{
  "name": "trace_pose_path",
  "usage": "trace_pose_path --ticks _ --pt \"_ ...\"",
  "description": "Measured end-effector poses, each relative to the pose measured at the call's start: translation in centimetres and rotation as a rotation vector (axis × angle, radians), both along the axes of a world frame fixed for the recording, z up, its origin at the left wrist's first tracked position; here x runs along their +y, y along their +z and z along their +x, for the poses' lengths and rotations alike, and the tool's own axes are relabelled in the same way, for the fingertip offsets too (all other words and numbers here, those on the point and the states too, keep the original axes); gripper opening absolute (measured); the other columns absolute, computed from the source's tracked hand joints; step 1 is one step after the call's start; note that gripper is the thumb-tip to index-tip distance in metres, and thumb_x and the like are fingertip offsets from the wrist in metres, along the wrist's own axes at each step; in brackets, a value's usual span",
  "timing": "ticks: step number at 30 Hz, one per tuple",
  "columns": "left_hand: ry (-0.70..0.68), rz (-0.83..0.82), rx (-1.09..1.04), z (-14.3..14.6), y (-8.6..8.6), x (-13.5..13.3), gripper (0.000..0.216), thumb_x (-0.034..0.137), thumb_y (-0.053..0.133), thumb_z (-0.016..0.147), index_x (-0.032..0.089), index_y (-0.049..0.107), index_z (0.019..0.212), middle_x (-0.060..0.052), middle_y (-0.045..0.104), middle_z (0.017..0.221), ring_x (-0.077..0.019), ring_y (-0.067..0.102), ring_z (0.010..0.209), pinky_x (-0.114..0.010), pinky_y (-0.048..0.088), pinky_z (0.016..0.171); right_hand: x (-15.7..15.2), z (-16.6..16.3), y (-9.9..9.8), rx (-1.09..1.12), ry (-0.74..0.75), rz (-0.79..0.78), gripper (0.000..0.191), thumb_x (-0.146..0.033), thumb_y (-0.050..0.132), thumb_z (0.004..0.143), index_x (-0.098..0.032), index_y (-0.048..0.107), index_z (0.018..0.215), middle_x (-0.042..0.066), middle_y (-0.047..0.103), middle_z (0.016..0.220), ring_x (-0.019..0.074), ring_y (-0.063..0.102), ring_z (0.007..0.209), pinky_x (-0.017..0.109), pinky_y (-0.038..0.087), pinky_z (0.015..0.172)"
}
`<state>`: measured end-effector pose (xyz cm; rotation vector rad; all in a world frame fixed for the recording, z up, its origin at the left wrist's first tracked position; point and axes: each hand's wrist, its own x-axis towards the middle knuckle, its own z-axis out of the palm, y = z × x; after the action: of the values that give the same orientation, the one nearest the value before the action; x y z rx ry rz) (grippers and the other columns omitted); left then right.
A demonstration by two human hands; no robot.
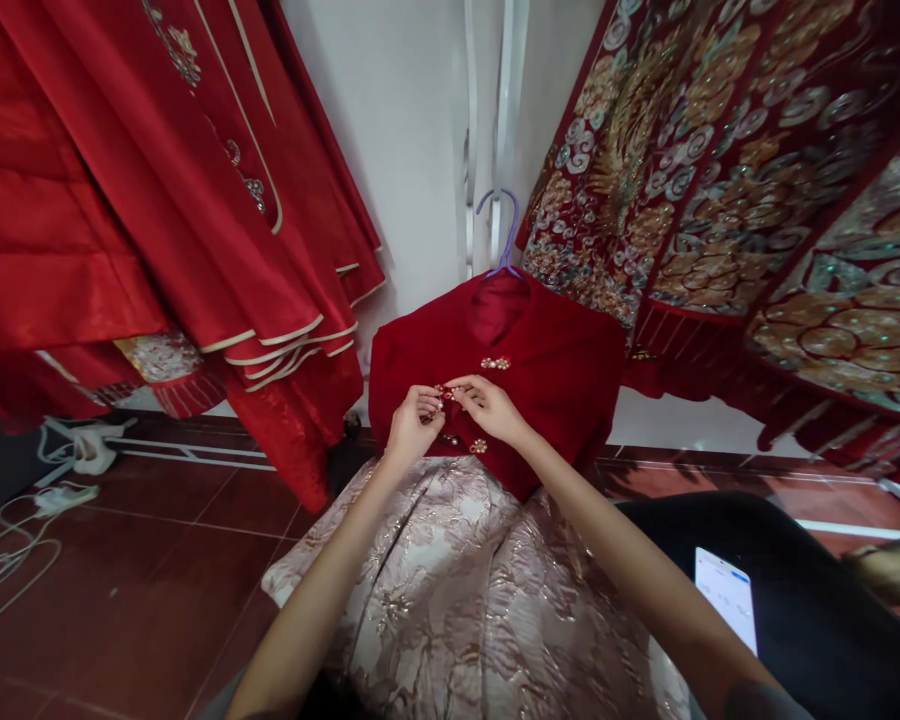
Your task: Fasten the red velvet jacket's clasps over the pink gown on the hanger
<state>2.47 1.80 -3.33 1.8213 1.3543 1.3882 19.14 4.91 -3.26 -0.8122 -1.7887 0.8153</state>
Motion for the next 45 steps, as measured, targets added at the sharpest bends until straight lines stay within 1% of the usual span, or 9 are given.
trace_pose_path --ticks 4,8,11,19,24,29,38,42,45 --pt "0.015 -0.021 -0.058 0.5 -0.2 0.0 0.024 0.012 0.062 0.069 0.015 0.056 0.091 -0.003 0.064 0.084 -0.0105 0.062 0.073 -0.026 0.052 0.072 -0.1 0.4 -0.3 0.011 0.012 0.008 0.022 -0.030 0.054 0.087 -0.021 0.065 0.103 0.006 0.065 0.099 0.0139 0.063 0.082 0.029 0.055 0.073" --pt "-0.062 -0.119 -0.280 0.5 -0.1 0.0 0.024 0.015 0.064 0.067 0.013 0.062 0.091 -0.007 0.069 0.086 -0.0132 0.066 0.076 -0.031 0.055 0.080 -0.6 0.7 -0.3 0.005 0.062 0.032 0.021 -0.030 0.055 0.087 -0.022 0.066 0.103 0.005 0.064 0.102 0.0140 0.064 0.085 0.030 0.056 0.077" --pt "-0.078 -0.153 -0.345 0.4 -0.1 -0.3 0.029 0.018 0.067 0.066 0.011 0.065 0.094 -0.009 0.072 0.090 -0.0155 0.068 0.081 -0.035 0.055 0.085 -0.8 0.6 -0.4 0.025 0.039 0.023 0.021 -0.030 0.056 0.086 -0.022 0.066 0.103 0.005 0.065 0.101 0.0143 0.064 0.086 0.030 0.056 0.076" --pt "-0.071 -0.157 -0.361 0.5 0.2 -0.6 0.028 0.013 0.068 0.067 0.010 0.068 0.094 -0.010 0.073 0.095 -0.0167 0.069 0.085 -0.036 0.055 0.089 -0.8 0.1 -1.1 0.174 0.018 -0.067 0.020 -0.032 0.059 0.084 -0.022 0.064 0.100 0.005 0.067 0.103 0.0148 0.065 0.089 0.030 0.056 0.079" --pt "-0.057 -0.167 -0.347 0.8 0.2 -0.9 0.029 0.013 0.069 0.068 0.009 0.069 0.097 -0.012 0.073 0.096 -0.0176 0.070 0.084 -0.036 0.055 0.088 -1.5 -0.6 -0.8 0.132 -0.113 0.027 0.019 -0.030 0.056 0.086 -0.022 0.065 0.101 0.005 0.065 0.104 0.0139 0.065 0.084 0.027 0.057 0.071" --pt "0.029 -0.130 -0.336 1.4 0.2 -1.0 0.029 0.025 0.074 0.069 0.010 0.071 0.094 -0.010 0.074 0.091 -0.0199 0.071 0.082 -0.036 0.057 0.084 -2.7 -0.8 -0.4 0.110 -0.124 0.120 0.018 -0.027 0.054 0.088 -0.023 0.067 0.100 0.005 0.064 0.102 0.0150 0.064 0.091 0.028 0.058 0.078" --pt "0.022 -0.054 -0.183 0.9 0.1 -0.6 0.019 0.026 0.068 0.074 0.014 0.072 0.088 -0.008 0.074 0.089 -0.0182 0.071 0.077 -0.033 0.057 0.078 -3.0 -1.0 0.3 0.116 -0.180 0.130 0.018 -0.029 0.054 0.089 -0.020 0.068 0.095 0.004 0.064 0.096 0.0146 0.065 0.088 0.026 0.058 0.075" --pt "-0.058 -0.007 -0.088 0.3 0.0 -0.6 0.016 0.025 0.066 0.077 0.015 0.067 0.090 -0.006 0.072 0.087 -0.0153 0.069 0.076 -0.029 0.056 0.075 -3.3 -0.6 0.5 0.078 -0.162 0.065 0.018 -0.028 0.052 0.089 -0.020 0.066 0.098 0.005 0.067 0.100 0.0149 0.066 0.089 0.027 0.058 0.077" --pt "-0.026 0.006 -0.113 0.4 -0.8 -1.7 0.025 0.023 0.065 0.077 0.017 0.060 0.101 -0.005 0.070 0.088 -0.0133 0.067 0.077 -0.026 0.055 0.072 -4.1 1.1 0.3 0.023 -0.095 -0.049 0.021 -0.026 0.049 0.089 -0.021 0.064 0.102 0.004 0.069 0.103 0.0153 0.068 0.092 0.028 0.057 0.079"
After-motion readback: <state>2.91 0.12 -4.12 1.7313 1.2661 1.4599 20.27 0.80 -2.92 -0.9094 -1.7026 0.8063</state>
